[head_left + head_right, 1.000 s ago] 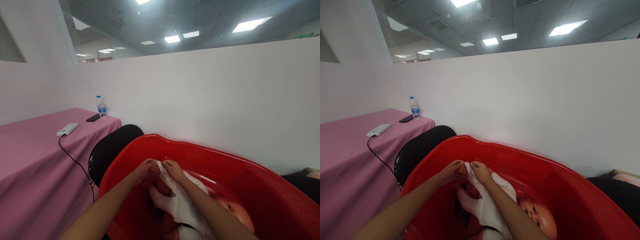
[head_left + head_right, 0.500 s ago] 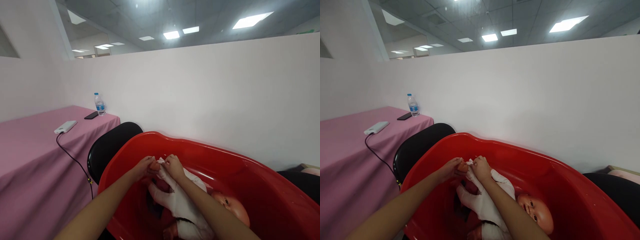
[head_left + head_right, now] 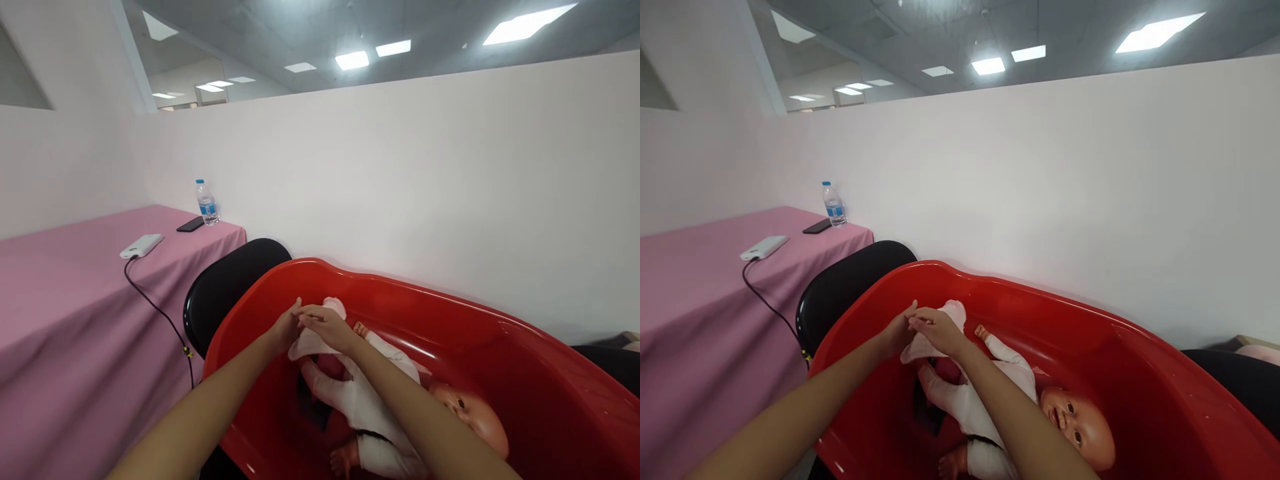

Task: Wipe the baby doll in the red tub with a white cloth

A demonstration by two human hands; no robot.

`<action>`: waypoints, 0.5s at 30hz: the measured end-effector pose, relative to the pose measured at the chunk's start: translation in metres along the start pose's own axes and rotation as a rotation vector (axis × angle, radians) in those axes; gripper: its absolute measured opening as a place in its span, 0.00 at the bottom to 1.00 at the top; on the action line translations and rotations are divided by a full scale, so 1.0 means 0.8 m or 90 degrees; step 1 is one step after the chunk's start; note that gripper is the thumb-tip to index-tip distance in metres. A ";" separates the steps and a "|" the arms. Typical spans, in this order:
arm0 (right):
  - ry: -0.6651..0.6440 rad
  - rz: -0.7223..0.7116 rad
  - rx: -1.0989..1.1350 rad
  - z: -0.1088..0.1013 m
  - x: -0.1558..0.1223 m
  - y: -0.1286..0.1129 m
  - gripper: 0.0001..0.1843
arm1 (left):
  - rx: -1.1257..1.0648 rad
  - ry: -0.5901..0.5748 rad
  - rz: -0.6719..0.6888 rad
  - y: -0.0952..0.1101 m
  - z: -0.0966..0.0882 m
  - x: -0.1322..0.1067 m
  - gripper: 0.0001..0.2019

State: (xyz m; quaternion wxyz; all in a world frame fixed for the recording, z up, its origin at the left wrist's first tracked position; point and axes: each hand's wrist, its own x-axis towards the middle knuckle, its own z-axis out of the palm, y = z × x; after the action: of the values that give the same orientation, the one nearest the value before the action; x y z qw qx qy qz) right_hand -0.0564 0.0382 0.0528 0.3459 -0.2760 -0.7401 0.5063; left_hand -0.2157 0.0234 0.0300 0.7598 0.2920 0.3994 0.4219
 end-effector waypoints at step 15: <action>0.213 0.203 -0.439 0.005 -0.025 0.058 0.20 | 0.016 0.025 -0.004 0.005 0.006 -0.012 0.25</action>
State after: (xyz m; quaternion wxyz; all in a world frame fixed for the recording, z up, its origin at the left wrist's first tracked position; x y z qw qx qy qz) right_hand -0.0448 0.0359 0.0033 0.2663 -0.5652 -0.7479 0.2243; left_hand -0.2168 0.0166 0.0391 0.7495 0.2915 0.4204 0.4203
